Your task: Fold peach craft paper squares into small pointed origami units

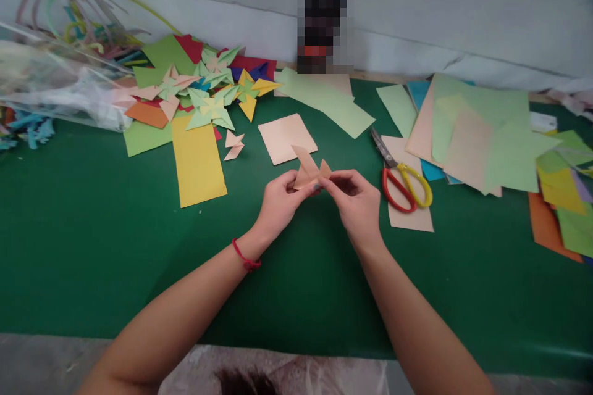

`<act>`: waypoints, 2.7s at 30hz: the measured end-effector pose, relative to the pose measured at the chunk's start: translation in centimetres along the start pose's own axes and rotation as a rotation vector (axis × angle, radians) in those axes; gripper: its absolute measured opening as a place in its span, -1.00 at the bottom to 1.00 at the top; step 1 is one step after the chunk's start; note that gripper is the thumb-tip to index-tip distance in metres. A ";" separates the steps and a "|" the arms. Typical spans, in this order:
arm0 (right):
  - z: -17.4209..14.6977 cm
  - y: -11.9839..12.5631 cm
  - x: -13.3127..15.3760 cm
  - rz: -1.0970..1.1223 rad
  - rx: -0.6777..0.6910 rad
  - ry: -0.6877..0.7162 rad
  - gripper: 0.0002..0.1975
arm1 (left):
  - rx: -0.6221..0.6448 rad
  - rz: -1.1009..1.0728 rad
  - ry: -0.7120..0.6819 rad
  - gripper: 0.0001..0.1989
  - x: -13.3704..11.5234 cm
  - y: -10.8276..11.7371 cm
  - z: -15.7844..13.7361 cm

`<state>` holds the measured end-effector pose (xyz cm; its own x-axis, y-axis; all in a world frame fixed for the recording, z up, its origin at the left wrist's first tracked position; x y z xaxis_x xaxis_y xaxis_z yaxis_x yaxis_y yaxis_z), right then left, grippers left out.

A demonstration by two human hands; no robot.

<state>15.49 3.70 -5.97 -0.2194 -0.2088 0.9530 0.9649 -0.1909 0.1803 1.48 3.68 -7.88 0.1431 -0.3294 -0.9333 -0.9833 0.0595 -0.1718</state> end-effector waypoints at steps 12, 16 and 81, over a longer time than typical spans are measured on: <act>0.2 0.0 -1.2 -0.076 0.126 0.053 -0.85 | 0.061 0.015 0.085 -0.71 1.0 -0.1 0.9; 0.1 0.0 -0.9 -0.125 0.145 0.093 -0.88 | 0.074 0.009 0.113 -0.74 1.0 -0.1 0.8; -0.6 -0.2 -0.2 -0.082 0.239 0.051 -0.89 | 0.276 0.012 0.126 -0.72 0.4 -0.5 0.6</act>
<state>15.27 3.19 -6.37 -0.2998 -0.2513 0.9203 0.9489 0.0214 0.3149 2.14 4.10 -8.35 0.0996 -0.4400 -0.8925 -0.9150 0.3120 -0.2559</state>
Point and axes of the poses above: each hand's wrist, its own z-axis towards the middle knuckle, its own y-axis out of the back of the hand, x = y × z, the point moved 6 cm from there along z, towards the middle knuckle, and after that the axes turned 10 degrees about y, right-handed, at the moved point
